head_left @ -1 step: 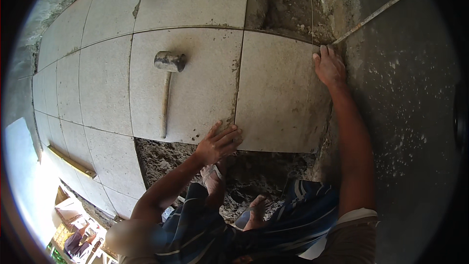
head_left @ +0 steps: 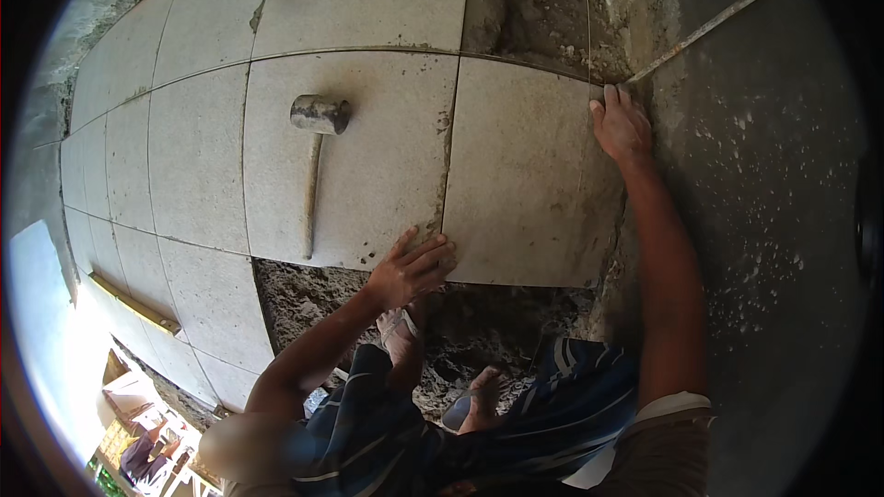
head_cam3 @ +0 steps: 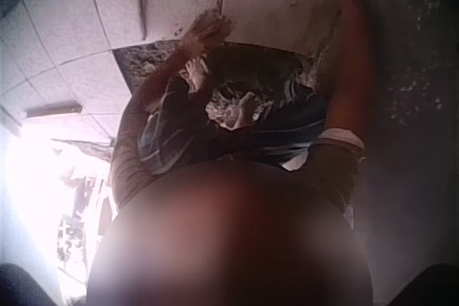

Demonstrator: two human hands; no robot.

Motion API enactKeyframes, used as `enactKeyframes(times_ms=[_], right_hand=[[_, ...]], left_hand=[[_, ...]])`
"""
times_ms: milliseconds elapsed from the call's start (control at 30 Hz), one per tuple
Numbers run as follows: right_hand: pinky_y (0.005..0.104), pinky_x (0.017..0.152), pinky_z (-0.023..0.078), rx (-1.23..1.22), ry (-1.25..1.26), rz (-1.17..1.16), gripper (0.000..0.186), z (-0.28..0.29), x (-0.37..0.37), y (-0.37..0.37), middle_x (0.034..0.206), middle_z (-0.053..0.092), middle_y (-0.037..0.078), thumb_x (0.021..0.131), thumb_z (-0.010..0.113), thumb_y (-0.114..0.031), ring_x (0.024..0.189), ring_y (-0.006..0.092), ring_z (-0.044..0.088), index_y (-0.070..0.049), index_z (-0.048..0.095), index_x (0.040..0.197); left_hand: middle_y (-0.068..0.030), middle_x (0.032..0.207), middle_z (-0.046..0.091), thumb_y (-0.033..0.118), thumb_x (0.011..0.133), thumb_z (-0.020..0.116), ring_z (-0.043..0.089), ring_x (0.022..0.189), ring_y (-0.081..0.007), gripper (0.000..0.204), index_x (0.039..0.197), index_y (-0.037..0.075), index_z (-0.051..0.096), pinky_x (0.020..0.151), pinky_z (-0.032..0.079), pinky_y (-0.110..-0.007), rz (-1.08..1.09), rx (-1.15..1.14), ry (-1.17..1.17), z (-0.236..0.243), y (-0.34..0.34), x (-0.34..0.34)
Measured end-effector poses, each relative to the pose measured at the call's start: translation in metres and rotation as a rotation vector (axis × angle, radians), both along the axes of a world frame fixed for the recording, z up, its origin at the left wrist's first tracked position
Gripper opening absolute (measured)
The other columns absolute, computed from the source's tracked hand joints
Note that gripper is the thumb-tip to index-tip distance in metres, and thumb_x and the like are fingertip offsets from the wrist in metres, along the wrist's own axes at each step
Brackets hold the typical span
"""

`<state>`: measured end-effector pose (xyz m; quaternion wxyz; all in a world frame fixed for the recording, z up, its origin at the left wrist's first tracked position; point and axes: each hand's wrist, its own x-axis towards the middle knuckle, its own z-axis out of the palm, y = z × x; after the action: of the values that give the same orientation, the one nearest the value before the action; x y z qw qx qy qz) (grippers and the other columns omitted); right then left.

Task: Apply mortar and lay floor tiles to complete a tiled floor surface.

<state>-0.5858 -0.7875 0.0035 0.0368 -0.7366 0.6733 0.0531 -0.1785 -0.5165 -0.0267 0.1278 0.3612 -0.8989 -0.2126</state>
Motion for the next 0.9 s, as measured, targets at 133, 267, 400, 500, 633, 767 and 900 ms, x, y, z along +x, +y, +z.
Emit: enactKeyframes(times_ms=[133, 267, 400, 500, 633, 767, 900], right_hand=[[0.0556, 0.098, 0.051, 0.005, -0.002, -0.002, 0.045, -0.002, 0.0, -0.002, 0.139, 0.055, 0.022, 0.106, 0.053, -0.04, 0.119, 0.0468, 0.059, -0.007, 0.05, 0.136], [0.0557, 0.098, 0.051, 0.022, 0.035, -0.03, 0.046, -0.004, 0.002, 0.001, 0.139, 0.055, 0.022, 0.106, 0.052, -0.04, 0.12, 0.0473, 0.059, -0.008, 0.049, 0.139], [0.0564, 0.097, 0.052, -0.01, 0.031, -0.03, 0.044, -0.003, 0.004, 0.003, 0.14, 0.054, 0.024, 0.106, 0.052, -0.04, 0.118, 0.0486, 0.06, -0.008, 0.051, 0.136], [0.057, 0.095, 0.052, -0.008, 0.038, -0.021, 0.043, -0.004, 0.003, 0.002, 0.138, 0.055, 0.024, 0.106, 0.052, -0.041, 0.116, 0.0498, 0.061, -0.009, 0.051, 0.135], [0.058, 0.097, 0.051, 0.05, 0.077, -0.027, 0.054, -0.011, 0.001, 0.0, 0.146, 0.052, 0.023, 0.108, 0.044, -0.048, 0.12, 0.0502, 0.059, -0.01, 0.047, 0.147], [0.0565, 0.094, 0.053, -0.066, 0.041, -0.002, 0.046, -0.019, -0.003, 0.0, 0.138, 0.056, 0.024, 0.106, 0.05, -0.044, 0.116, 0.0491, 0.062, -0.01, 0.052, 0.137], [0.0559, 0.096, 0.053, -0.064, 0.047, -0.02, 0.049, -0.025, -0.007, 0.001, 0.143, 0.055, 0.023, 0.107, 0.048, -0.045, 0.12, 0.0486, 0.061, -0.011, 0.05, 0.143]], left_hand=[[-0.0037, 0.156, 0.052, 0.034, 0.09, 0.072, 0.043, 0.15, -0.0225, 0.047, 0.134, 0.022, 0.067, 0.126, 0.026, -0.057, -0.008, -0.019, 0.013, -0.003, -0.002, 0.002], [-0.0033, 0.156, 0.052, 0.035, 0.089, 0.072, 0.043, 0.15, -0.0222, 0.047, 0.135, 0.022, 0.067, 0.126, 0.026, -0.056, -0.02, -0.027, 0.01, -0.003, -0.001, 0.003], [-0.0035, 0.156, 0.052, 0.036, 0.088, 0.073, 0.042, 0.15, -0.0226, 0.05, 0.136, 0.022, 0.067, 0.126, 0.026, -0.056, -0.023, -0.049, 0.001, -0.002, -0.002, 0.001], [-0.0056, 0.158, 0.05, 0.039, 0.087, 0.073, 0.041, 0.151, -0.0241, 0.058, 0.141, 0.02, 0.062, 0.126, 0.025, -0.057, -0.033, -0.078, -0.035, -0.002, -0.002, 0.002], [-0.0081, 0.159, 0.048, 0.044, 0.087, 0.074, 0.04, 0.152, -0.0263, 0.069, 0.148, 0.017, 0.056, 0.126, 0.025, -0.059, 0.088, 0.035, 0.023, 0.001, 0.003, 0.008], [-0.0099, 0.162, 0.044, 0.049, 0.086, 0.074, 0.038, 0.153, -0.028, 0.077, 0.151, 0.014, 0.053, 0.126, 0.023, -0.06, 0.153, 0.063, 0.003, 0.004, 0.006, 0.012], [-0.009, 0.163, 0.042, 0.048, 0.084, 0.076, 0.034, 0.155, -0.0273, 0.078, 0.15, 0.014, 0.053, 0.127, 0.021, -0.061, 0.139, 0.034, -0.031, 0.002, 0.007, 0.008]])
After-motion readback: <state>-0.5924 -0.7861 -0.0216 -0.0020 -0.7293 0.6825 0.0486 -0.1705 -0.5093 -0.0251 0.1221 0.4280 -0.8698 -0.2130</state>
